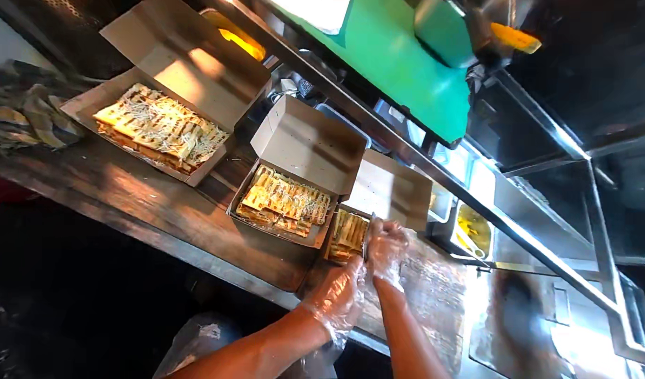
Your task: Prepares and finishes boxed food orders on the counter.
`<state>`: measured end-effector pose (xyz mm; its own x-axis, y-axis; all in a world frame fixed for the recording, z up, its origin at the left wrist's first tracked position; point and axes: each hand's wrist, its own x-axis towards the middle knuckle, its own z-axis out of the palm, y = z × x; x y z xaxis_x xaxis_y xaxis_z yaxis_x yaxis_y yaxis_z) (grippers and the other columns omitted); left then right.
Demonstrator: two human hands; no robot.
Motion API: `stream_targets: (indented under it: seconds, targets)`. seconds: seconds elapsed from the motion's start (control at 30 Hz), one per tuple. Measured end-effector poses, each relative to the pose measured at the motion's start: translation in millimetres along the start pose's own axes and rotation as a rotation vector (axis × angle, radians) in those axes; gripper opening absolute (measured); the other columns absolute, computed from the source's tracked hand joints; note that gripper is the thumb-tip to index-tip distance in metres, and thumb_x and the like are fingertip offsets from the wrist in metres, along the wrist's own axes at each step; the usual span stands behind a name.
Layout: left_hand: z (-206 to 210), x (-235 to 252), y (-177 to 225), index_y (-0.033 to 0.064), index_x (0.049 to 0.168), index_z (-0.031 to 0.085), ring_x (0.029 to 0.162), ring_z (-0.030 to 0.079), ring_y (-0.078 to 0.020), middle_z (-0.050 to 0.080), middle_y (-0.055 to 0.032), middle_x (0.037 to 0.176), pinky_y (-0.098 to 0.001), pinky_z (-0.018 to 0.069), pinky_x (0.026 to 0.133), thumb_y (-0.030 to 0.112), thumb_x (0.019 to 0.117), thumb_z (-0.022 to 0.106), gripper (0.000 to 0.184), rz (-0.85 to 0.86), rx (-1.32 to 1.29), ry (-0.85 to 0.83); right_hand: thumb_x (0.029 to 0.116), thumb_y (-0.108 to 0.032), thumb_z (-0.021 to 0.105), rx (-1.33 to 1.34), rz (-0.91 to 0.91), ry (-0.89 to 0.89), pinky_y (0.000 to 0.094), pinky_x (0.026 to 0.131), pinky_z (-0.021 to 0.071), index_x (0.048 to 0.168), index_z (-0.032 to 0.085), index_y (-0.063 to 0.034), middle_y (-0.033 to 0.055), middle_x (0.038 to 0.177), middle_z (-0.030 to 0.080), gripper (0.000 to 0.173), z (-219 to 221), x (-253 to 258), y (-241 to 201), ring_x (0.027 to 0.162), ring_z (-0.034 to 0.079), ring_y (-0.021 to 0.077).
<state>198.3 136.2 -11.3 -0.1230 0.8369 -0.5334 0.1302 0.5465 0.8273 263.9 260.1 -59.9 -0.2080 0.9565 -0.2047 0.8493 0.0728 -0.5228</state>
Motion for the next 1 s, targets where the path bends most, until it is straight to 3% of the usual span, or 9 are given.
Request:
stream_targets:
  seconds: [0.13, 0.23, 0.3, 0.43, 0.57, 0.7, 0.87, 0.93, 1.0]
  targets:
    - [-16, 3, -6, 0.0041, 0.140, 0.052, 0.111, 0.067, -0.0266, 0.068, -0.0167, 0.117, -0.0424, 0.0526, 0.099, 0.020, 0.1057, 0.047, 0.038, 0.003, 0.035, -0.014, 0.0981, -0.031, 0.067, 0.053, -0.022, 0.101, 0.0487, 0.060, 0.0543, 0.084, 0.064, -0.0050, 0.0087, 0.068, 0.063, 0.029, 5, -11, -11, 0.061, 0.064, 0.0242]
    - [-14, 2, -8, 0.0035, 0.137, 0.053, 0.109, 0.067, -0.0285, 0.068, -0.0175, 0.115, -0.0449, 0.0530, 0.098, 0.020, 0.1070, 0.044, 0.036, 0.033, 0.040, -0.030, 0.1004, -0.032, 0.064, -0.038, 0.010, 0.017, 0.0558, 0.067, 0.0542, 0.091, 0.067, -0.0027, 0.0153, 0.079, 0.067, 0.030, 2, -2, -10, 0.072, 0.066, 0.0320]
    - [-21, 4, -5, 0.0039, 0.141, 0.050, 0.113, 0.066, -0.0303, 0.067, -0.0184, 0.119, -0.0470, 0.0523, 0.100, 0.021, 0.1080, 0.042, 0.038, 0.032, 0.083, -0.082, 0.1014, -0.037, 0.060, -0.064, 0.030, 0.038, 0.0553, 0.062, 0.0513, 0.088, 0.063, -0.0059, 0.0145, 0.077, 0.063, 0.034, 7, 13, -8, 0.070, 0.063, 0.0321]
    - [-22, 2, -9, 0.0046, 0.139, 0.052, 0.109, 0.068, -0.0295, 0.069, -0.0168, 0.115, -0.0466, 0.0539, 0.097, 0.019, 0.1042, 0.048, 0.038, 0.060, 0.046, -0.044, 0.0959, -0.022, 0.069, -0.011, -0.038, 0.129, 0.0500, 0.061, 0.0500, 0.076, 0.061, -0.0031, 0.0110, 0.067, 0.059, 0.028, 0, -4, -27, 0.063, 0.060, 0.0270]
    - [-28, 9, 0, 0.0037, 0.143, 0.049, 0.116, 0.065, -0.0318, 0.066, -0.0191, 0.122, -0.0488, 0.0513, 0.101, 0.022, 0.1079, 0.041, 0.040, 0.027, 0.091, -0.115, 0.1018, -0.033, 0.060, -0.080, 0.009, 0.112, 0.0551, 0.064, 0.0513, 0.091, 0.061, -0.0051, 0.0148, 0.078, 0.062, 0.030, 7, 15, -14, 0.072, 0.063, 0.0317]
    - [-22, 11, -5, 0.0045, 0.141, 0.050, 0.113, 0.067, -0.0320, 0.067, -0.0185, 0.119, -0.0494, 0.0528, 0.099, 0.021, 0.1055, 0.046, 0.039, 0.017, 0.076, -0.114, 0.0945, -0.018, 0.069, -0.074, -0.039, 0.194, 0.0541, 0.064, 0.0498, 0.077, 0.061, 0.0005, 0.0155, 0.069, 0.061, 0.027, 5, -1, -13, 0.067, 0.062, 0.0319]
    - [-19, 20, 1, 0.0042, 0.137, 0.052, 0.110, 0.067, -0.0321, 0.067, -0.0188, 0.115, -0.0494, 0.0531, 0.096, 0.021, 0.1059, 0.047, 0.036, 0.023, 0.079, -0.152, 0.0973, -0.017, 0.066, -0.059, 0.017, 0.164, 0.0550, 0.073, 0.0538, 0.090, 0.064, 0.0027, 0.0191, 0.080, 0.065, 0.021, -1, 14, -2, 0.077, 0.066, 0.0330]
    - [-12, 21, 0, 0.0042, 0.136, 0.053, 0.109, 0.068, -0.0314, 0.068, -0.0182, 0.114, -0.0489, 0.0537, 0.096, 0.022, 0.1044, 0.049, 0.036, 0.033, 0.066, -0.122, 0.0902, -0.012, 0.070, -0.058, -0.049, 0.225, 0.0475, 0.064, 0.0511, 0.077, 0.062, 0.0018, 0.0138, 0.068, 0.062, 0.021, -5, 1, -7, 0.065, 0.062, 0.0267]
    - [0, 18, 6, 0.0021, 0.140, 0.051, 0.113, 0.066, -0.0330, 0.067, -0.0201, 0.119, -0.0499, 0.0526, 0.099, 0.020, 0.1047, 0.048, 0.040, 0.040, 0.094, -0.140, 0.0930, -0.014, 0.070, -0.053, -0.042, 0.211, 0.0526, 0.069, 0.0523, 0.080, 0.063, 0.0030, 0.0171, 0.073, 0.064, 0.022, -10, 13, 7, 0.071, 0.064, 0.0307]
